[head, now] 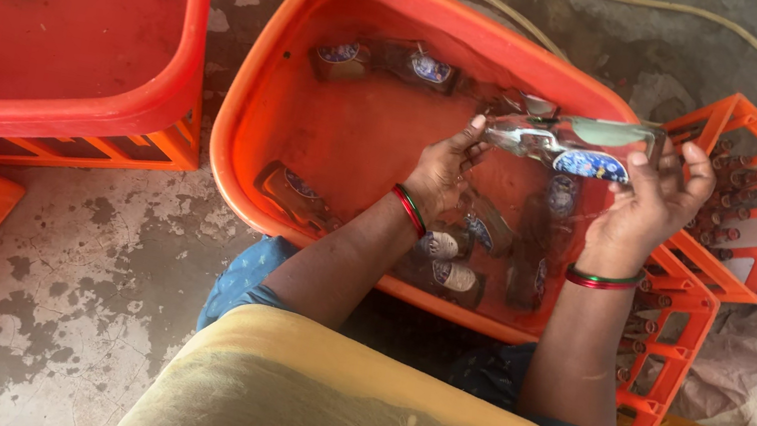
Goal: The person washes glass bottles by hand in a red tub filled with water. They repeatedly pick up bottles, rinse them, and place them into an orange crate. Another person is also washing bottles in a separate tub nearby.
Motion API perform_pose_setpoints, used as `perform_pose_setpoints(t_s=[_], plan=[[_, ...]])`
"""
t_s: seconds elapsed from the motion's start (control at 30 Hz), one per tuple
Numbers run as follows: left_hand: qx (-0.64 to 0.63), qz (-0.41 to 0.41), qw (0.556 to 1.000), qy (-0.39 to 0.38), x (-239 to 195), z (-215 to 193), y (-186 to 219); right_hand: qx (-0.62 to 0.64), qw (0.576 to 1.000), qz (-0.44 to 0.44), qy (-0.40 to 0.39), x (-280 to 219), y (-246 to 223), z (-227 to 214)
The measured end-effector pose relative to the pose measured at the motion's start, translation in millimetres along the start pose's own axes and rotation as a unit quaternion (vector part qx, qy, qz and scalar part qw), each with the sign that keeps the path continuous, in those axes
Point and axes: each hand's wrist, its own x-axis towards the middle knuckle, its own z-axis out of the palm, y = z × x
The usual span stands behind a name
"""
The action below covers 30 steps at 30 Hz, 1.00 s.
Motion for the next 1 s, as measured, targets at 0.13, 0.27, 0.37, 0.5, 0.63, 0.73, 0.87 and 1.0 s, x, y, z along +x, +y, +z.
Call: perform_pose_setpoints(t_s=[0.13,0.27,0.37,0.5,0.63,0.73,0.87,1.0], plan=[[-0.081,0.018,0.995,-0.051,8.5,-6.8,-10.2,-0.023,0.997,-0.063,-0.031,-6.1,0.5,9.8],[-0.087,-0.010,0.996,-0.034,7.0,-12.8,-10.2,-0.016,0.986,-0.133,-0.094,-13.6,1.2,17.5],[-0.087,-0.009,0.995,-0.051,2.3,-13.2,-6.3,-0.044,0.979,-0.164,-0.115,-18.9,-4.7,25.2],[-0.084,-0.023,0.995,-0.048,-0.8,-13.6,-5.4,-0.057,0.976,-0.171,-0.124,-23.7,-11.4,34.4],[-0.056,-0.021,0.997,-0.039,3.0,-14.8,-15.3,-0.058,0.975,-0.168,-0.136,-21.1,-12.4,30.1],[-0.045,-0.012,0.998,-0.048,5.2,-19.4,-18.6,-0.100,0.961,-0.227,-0.123,-12.8,-8.4,30.0],[-0.002,-0.039,0.999,0.009,3.6,-15.1,-21.9,-0.066,0.971,-0.182,-0.140,-11.9,-9.7,22.2],[0.001,-0.040,0.999,0.001,-3.8,-8.7,-18.1,-0.055,0.973,-0.174,-0.143,-10.5,-7.1,13.8]])
